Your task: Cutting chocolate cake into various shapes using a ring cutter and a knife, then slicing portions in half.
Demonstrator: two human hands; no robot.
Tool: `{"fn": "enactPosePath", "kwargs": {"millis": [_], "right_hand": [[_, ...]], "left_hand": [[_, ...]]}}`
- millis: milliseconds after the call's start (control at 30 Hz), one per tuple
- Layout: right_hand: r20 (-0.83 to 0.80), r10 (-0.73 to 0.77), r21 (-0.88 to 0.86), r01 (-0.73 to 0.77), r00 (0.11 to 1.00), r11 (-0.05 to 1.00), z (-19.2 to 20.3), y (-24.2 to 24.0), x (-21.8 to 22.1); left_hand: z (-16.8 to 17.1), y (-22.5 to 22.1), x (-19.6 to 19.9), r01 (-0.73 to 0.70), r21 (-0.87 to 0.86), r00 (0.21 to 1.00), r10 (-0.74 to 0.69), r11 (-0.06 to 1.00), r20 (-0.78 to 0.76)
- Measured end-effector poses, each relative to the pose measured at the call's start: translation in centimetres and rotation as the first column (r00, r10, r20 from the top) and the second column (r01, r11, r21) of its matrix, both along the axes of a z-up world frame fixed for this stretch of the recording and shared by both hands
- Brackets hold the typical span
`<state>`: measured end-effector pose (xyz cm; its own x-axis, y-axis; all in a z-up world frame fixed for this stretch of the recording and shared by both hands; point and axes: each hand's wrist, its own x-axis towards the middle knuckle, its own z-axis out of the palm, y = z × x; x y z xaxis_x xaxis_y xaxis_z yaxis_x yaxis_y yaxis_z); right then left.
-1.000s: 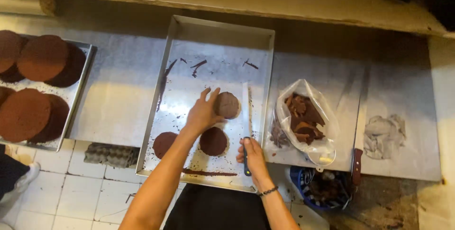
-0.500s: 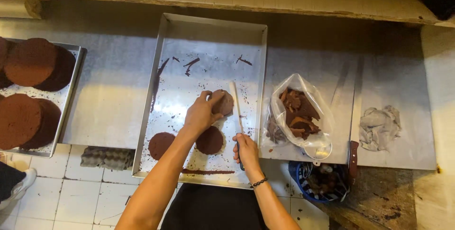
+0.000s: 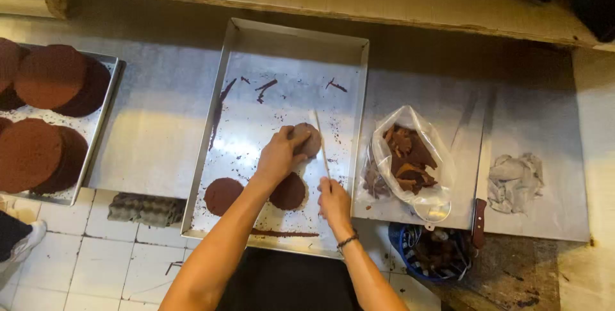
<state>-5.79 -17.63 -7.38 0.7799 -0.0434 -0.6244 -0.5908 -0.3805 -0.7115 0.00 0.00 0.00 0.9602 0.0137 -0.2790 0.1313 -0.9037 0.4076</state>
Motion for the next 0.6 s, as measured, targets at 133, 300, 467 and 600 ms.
{"fn": "enactPosePath", "kwargs": {"millis": [133, 300, 467, 600], "right_hand": [[0.001, 0.057, -0.089, -0.057, 0.998, 0.994, -1.4, -0.8, -2.3], [0.012, 0.132, -0.12, -0.13, 0.991, 0.984, 0.8, 0.5, 0.2], [0.098, 0.132, -0.177, -0.114, 0.986, 0.978, 0.4, 0.0, -2.4], [0.136, 0.249, -0.304, -0.199, 0.959, 0.932, 0.3, 0.2, -2.4]], "left_hand": [[-1.3, 0.5, 0.2, 0.038, -0.035, 0.999, -0.038, 0.999, 0.001], [-1.7, 0.6, -0.2, 0.016, -0.074, 1.0, -0.014, 0.997, 0.024], [-3.9, 0.8, -0.6, 0.018, -0.166, 0.98, 0.015, 0.986, 0.198], [-6.1, 1.0, -1.2, 0.039, -0.234, 0.932, 0.05, 0.971, 0.36]]}}
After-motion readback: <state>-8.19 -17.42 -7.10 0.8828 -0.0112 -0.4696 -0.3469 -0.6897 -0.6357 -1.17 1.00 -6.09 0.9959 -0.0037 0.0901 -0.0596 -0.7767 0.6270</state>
